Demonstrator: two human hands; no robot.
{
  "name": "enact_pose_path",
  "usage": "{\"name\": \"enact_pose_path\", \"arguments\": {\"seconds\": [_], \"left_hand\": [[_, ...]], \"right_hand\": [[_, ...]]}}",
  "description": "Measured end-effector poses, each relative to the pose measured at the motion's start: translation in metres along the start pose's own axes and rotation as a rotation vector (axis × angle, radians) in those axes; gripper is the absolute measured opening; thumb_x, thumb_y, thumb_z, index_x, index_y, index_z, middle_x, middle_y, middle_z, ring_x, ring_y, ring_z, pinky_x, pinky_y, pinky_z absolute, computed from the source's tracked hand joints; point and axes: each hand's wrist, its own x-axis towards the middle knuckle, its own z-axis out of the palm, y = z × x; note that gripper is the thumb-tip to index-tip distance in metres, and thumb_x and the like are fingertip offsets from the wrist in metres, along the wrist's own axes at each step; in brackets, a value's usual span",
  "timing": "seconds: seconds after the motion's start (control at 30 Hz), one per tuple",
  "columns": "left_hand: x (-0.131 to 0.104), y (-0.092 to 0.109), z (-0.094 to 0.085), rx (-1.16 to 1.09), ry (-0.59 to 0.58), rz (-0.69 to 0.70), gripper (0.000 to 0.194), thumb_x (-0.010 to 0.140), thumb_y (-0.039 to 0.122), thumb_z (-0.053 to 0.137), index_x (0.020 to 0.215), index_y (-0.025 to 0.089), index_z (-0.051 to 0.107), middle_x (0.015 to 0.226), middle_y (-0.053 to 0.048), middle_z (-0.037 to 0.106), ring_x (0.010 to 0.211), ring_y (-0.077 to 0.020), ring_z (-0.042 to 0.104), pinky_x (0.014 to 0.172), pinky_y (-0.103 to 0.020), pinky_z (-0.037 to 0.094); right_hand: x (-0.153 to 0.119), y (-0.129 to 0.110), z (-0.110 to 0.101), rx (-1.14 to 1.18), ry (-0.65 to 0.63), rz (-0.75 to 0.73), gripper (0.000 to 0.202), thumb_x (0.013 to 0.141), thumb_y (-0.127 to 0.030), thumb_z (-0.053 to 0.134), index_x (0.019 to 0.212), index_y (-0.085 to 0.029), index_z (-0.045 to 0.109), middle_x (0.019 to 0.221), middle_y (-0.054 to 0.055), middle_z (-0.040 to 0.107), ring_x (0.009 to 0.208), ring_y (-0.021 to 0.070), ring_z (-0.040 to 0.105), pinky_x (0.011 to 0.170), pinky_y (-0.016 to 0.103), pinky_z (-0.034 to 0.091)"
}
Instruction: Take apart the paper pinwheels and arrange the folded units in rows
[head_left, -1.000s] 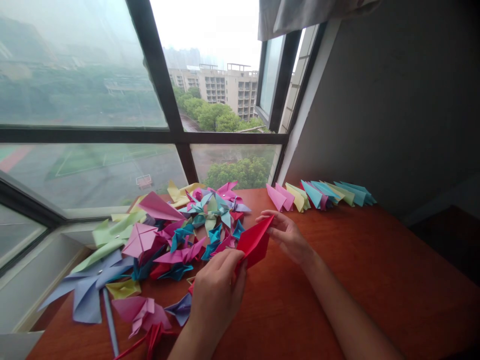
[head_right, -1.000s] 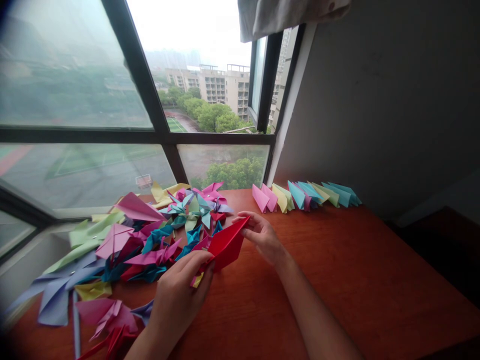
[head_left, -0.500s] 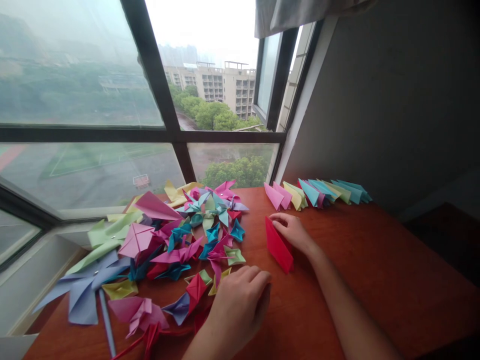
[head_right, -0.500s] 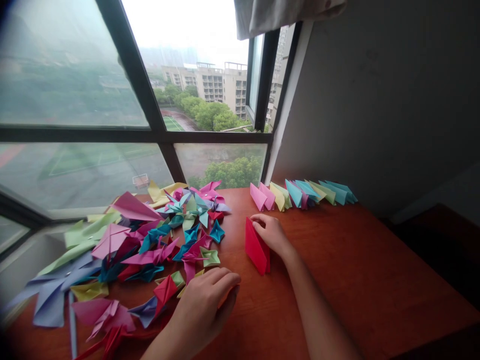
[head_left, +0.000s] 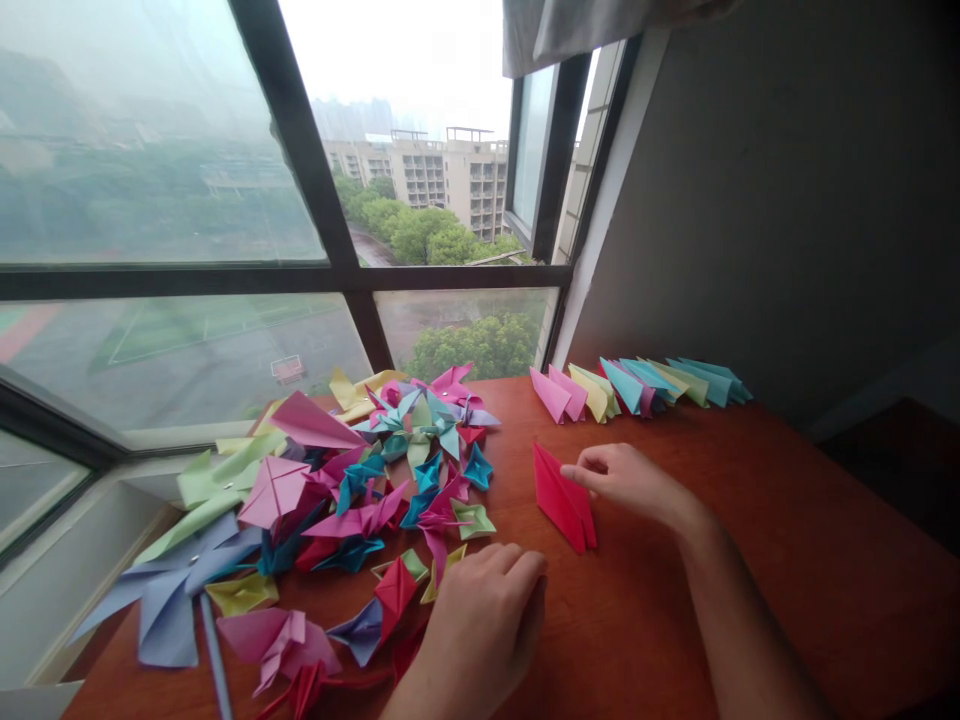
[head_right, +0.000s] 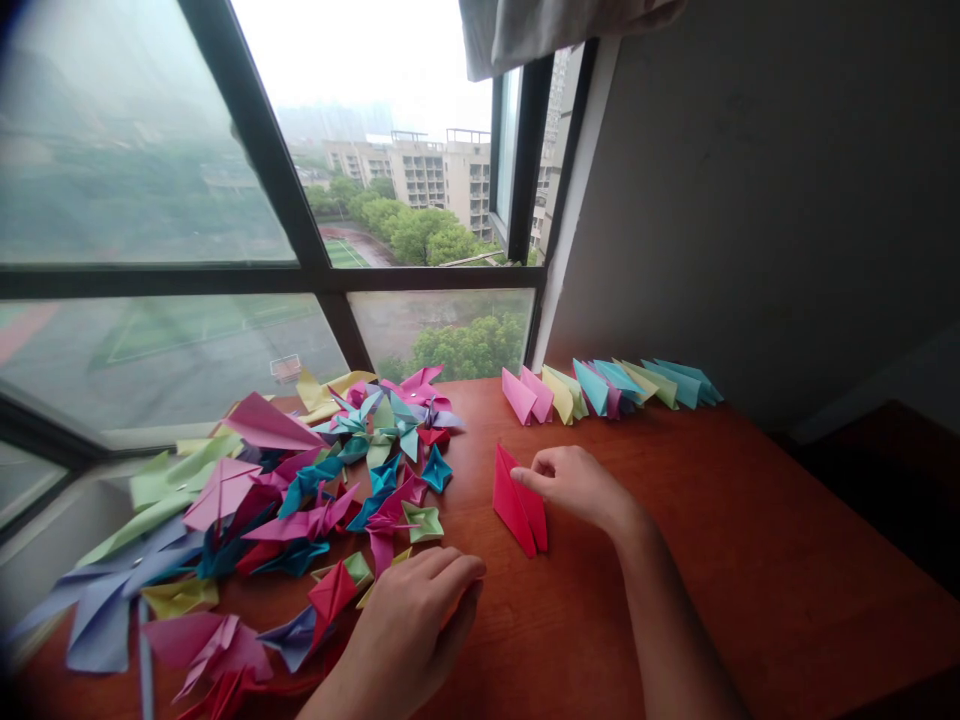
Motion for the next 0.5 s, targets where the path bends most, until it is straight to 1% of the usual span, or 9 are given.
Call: {"name": "enact_pose_path", "arguments": {"seconds": [0.07,0.13,0.2,0.27,0.37,0.5], "left_hand": [[0.000,0.001,-0.001,0.003,-0.012,-0.003,0.023,0.097,0.019,0.039,0.091,0.023,0.061,0.082,-0.002,0.066,0.076,-0.0206,0.063,0.063,-0.032,0.039],[0.000,0.001,-0.001,0.005,-0.025,-0.007,0.023,0.096,0.018,0.040,0.092,0.023,0.062,0.082,-0.002,0.066,0.076,-0.0211,0.063,0.063,-0.032,0.039],[0.000,0.002,0.000,-0.002,-0.030,-0.011,0.023,0.096,0.018,0.040,0.096,0.024,0.062,0.083,-0.002,0.067,0.076,-0.0214,0.064,0.063,-0.032,0.040],[0.001,0.001,0.000,-0.018,-0.021,-0.014,0.024,0.096,0.018,0.040,0.105,0.024,0.061,0.086,-0.002,0.068,0.077,-0.0218,0.065,0.064,-0.032,0.041],[0.000,0.000,0.000,-0.032,0.002,-0.011,0.028,0.095,0.019,0.041,0.119,0.024,0.056,0.090,-0.003,0.069,0.080,-0.0223,0.066,0.065,-0.032,0.044],[-0.001,0.001,-0.001,-0.028,-0.002,0.010,0.034,0.095,0.018,0.043,0.127,0.023,0.053,0.091,-0.003,0.070,0.080,-0.0221,0.066,0.065,-0.032,0.045]], "right_hand": [[-0.007,-0.006,0.000,-0.039,-0.090,0.021,0.047,0.074,-0.065,0.064,0.066,-0.019,0.068,0.066,0.002,0.068,0.063,0.0152,0.058,0.053,0.024,0.032],[-0.012,-0.012,0.002,-0.100,-0.147,0.046,0.042,0.068,-0.062,0.072,0.066,-0.020,0.069,0.068,0.002,0.069,0.064,0.0155,0.059,0.053,0.023,0.031],[-0.013,-0.016,0.004,-0.163,-0.168,0.056,0.035,0.070,-0.054,0.073,0.064,-0.021,0.067,0.069,0.001,0.069,0.065,0.0151,0.059,0.053,0.023,0.030],[-0.012,-0.015,0.005,-0.220,-0.155,0.045,0.028,0.076,-0.045,0.069,0.062,-0.020,0.066,0.068,0.001,0.069,0.065,0.0143,0.058,0.054,0.024,0.029],[-0.005,-0.011,0.006,-0.274,-0.051,0.032,0.024,0.082,-0.036,0.061,0.065,-0.021,0.066,0.070,0.001,0.069,0.067,0.0140,0.059,0.056,0.024,0.028],[0.008,-0.012,0.018,-0.357,0.190,0.093,0.025,0.089,-0.039,0.054,0.078,-0.022,0.069,0.077,0.004,0.072,0.072,0.0171,0.063,0.058,0.026,0.028]]}}
